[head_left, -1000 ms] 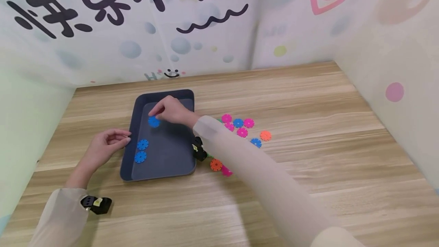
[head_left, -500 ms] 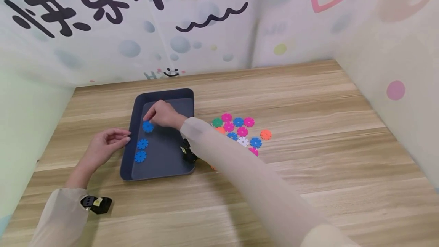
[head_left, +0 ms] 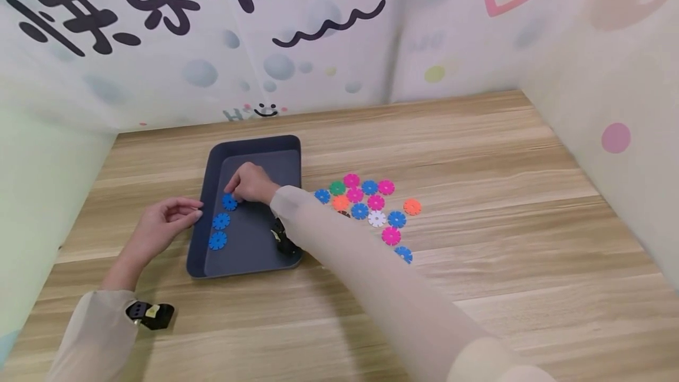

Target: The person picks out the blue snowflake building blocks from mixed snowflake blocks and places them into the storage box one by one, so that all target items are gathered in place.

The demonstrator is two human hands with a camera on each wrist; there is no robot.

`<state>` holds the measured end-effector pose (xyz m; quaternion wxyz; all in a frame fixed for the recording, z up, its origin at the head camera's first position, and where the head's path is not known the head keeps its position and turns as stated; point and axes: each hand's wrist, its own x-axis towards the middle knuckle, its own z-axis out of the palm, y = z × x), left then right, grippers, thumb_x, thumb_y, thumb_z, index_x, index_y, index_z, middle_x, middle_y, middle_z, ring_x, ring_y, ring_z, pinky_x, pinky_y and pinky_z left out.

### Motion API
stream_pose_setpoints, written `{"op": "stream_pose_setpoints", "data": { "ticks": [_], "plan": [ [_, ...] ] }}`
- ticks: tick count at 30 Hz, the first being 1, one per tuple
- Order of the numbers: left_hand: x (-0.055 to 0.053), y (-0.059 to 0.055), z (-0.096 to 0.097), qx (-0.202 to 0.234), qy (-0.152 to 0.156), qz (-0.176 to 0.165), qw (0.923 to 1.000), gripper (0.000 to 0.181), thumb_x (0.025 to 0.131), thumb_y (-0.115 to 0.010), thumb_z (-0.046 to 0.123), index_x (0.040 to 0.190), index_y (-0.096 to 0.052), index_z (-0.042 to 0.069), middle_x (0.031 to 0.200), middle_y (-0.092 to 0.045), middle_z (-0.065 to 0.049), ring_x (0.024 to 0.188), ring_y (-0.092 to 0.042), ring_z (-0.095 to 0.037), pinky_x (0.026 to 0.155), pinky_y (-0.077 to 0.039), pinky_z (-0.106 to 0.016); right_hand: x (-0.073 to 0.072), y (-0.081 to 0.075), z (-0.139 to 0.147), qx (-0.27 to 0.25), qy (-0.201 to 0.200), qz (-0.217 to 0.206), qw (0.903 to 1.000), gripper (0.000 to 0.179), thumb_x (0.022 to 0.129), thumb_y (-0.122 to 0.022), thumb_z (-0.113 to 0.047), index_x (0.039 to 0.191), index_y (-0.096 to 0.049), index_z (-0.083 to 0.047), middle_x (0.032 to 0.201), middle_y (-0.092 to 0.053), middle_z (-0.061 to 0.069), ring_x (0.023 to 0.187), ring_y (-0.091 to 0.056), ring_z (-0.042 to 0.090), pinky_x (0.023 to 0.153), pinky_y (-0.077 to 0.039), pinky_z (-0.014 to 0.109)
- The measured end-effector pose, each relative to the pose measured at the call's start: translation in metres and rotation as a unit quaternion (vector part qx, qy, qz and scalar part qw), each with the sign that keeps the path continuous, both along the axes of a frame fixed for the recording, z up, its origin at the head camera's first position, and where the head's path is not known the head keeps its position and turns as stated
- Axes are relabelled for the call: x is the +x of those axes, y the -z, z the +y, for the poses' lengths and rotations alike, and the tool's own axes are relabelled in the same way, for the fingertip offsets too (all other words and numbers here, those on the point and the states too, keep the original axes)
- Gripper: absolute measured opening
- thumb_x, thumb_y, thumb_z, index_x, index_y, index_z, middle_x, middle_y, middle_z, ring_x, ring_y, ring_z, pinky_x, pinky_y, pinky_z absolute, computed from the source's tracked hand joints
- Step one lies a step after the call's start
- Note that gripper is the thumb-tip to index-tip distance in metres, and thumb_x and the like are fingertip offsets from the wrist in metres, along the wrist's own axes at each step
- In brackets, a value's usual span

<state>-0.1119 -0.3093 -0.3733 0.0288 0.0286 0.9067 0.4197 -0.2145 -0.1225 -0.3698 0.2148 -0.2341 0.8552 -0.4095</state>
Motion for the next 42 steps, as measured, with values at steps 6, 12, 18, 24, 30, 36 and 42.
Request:
{"op": "stream_pose_setpoints", "data": {
  "ticks": [6, 12, 18, 24, 30, 36, 42],
  "plan": [
    [0.0, 0.0, 0.0, 0.0, 0.002, 0.004, 1.0, 0.032, 0.091, -0.059, 0.019, 0.112, -0.059, -0.005, 0.092, -0.064, 0.003, 0.074, -0.059, 0.0, 0.064, -0.049, -0.018, 0.0, 0.005, -0.003, -0.014, 0.016, 0.001, 0.9998, 0.017, 0.08, -0.064, 0.002, 0.093, -0.074, -0.004, 0.085, -0.068, 0.002, 0.067, -0.056, 0.007, 0.056, -0.043, 0.012],
    [0.001, -0.001, 0.001, 0.002, 0.002, 0.005, 1.0, 0.032, 0.091, -0.058, 0.019, 0.112, -0.059, -0.006, 0.092, -0.063, 0.004, 0.074, -0.059, 0.0, 0.064, -0.049, -0.018, 0.002, 0.007, -0.011, 0.031, 0.038, 0.021, 0.9986, 0.017, 0.084, -0.062, -0.002, 0.091, -0.075, -0.011, 0.092, -0.068, -0.004, 0.076, -0.057, 0.006, 0.061, -0.043, 0.012],
    [-0.001, 0.0, 0.002, 0.001, 0.0, 0.002, 1.0, 0.032, 0.091, -0.058, 0.019, 0.113, -0.058, -0.005, 0.095, -0.064, -0.002, 0.075, -0.059, 0.0, 0.064, -0.05, -0.019, 0.004, 0.007, -0.017, 0.063, 0.05, 0.029, 0.9964, 0.02, 0.087, -0.059, -0.005, 0.092, -0.075, -0.016, 0.095, -0.067, -0.007, 0.08, -0.058, 0.006, 0.062, -0.043, 0.014],
    [-0.001, -0.001, 0.002, 0.005, 0.0, 0.002, 1.0, 0.033, 0.091, -0.058, 0.02, 0.113, -0.058, -0.005, 0.093, -0.064, 0.001, 0.074, -0.059, -0.001, 0.064, -0.05, -0.019, 0.005, 0.007, -0.02, 0.072, 0.041, 0.042, 0.9956, 0.02, 0.086, -0.06, -0.006, 0.094, -0.075, -0.017, 0.095, -0.067, -0.008, 0.081, -0.057, 0.004, 0.062, -0.042, 0.013],
    [0.001, -0.002, 0.002, 0.013, -0.001, 0.002, 0.9999, 0.033, 0.091, -0.058, 0.02, 0.112, -0.058, -0.006, 0.09, -0.062, 0.009, 0.074, -0.059, -0.001, 0.064, -0.049, -0.019, 0.005, 0.008, -0.022, 0.074, 0.037, 0.048, 0.9954, 0.02, 0.086, -0.061, -0.006, 0.095, -0.074, -0.018, 0.095, -0.067, -0.008, 0.081, -0.057, 0.003, 0.063, -0.041, 0.013],
    [0.0, -0.001, 0.002, 0.019, 0.002, 0.006, 0.9998, 0.032, 0.091, -0.059, 0.019, 0.111, -0.058, -0.007, 0.088, -0.061, 0.013, 0.073, -0.059, -0.001, 0.064, -0.05, -0.018, 0.005, 0.01, -0.023, 0.068, 0.04, 0.04, 0.9961, 0.019, 0.086, -0.062, -0.007, 0.095, -0.074, -0.018, 0.095, -0.067, -0.008, 0.083, -0.057, 0.004, 0.065, -0.042, 0.013],
    [0.0, -0.001, 0.002, 0.022, 0.002, 0.006, 0.9997, 0.032, 0.091, -0.059, 0.018, 0.111, -0.058, -0.007, 0.089, -0.06, 0.014, 0.074, -0.059, -0.001, 0.064, -0.05, -0.018, 0.005, 0.011, -0.022, 0.06, 0.041, 0.031, 0.9969, 0.019, 0.086, -0.061, -0.007, 0.095, -0.075, -0.018, 0.095, -0.066, -0.009, 0.084, -0.057, 0.004, 0.067, -0.043, 0.014]
  ]
}}
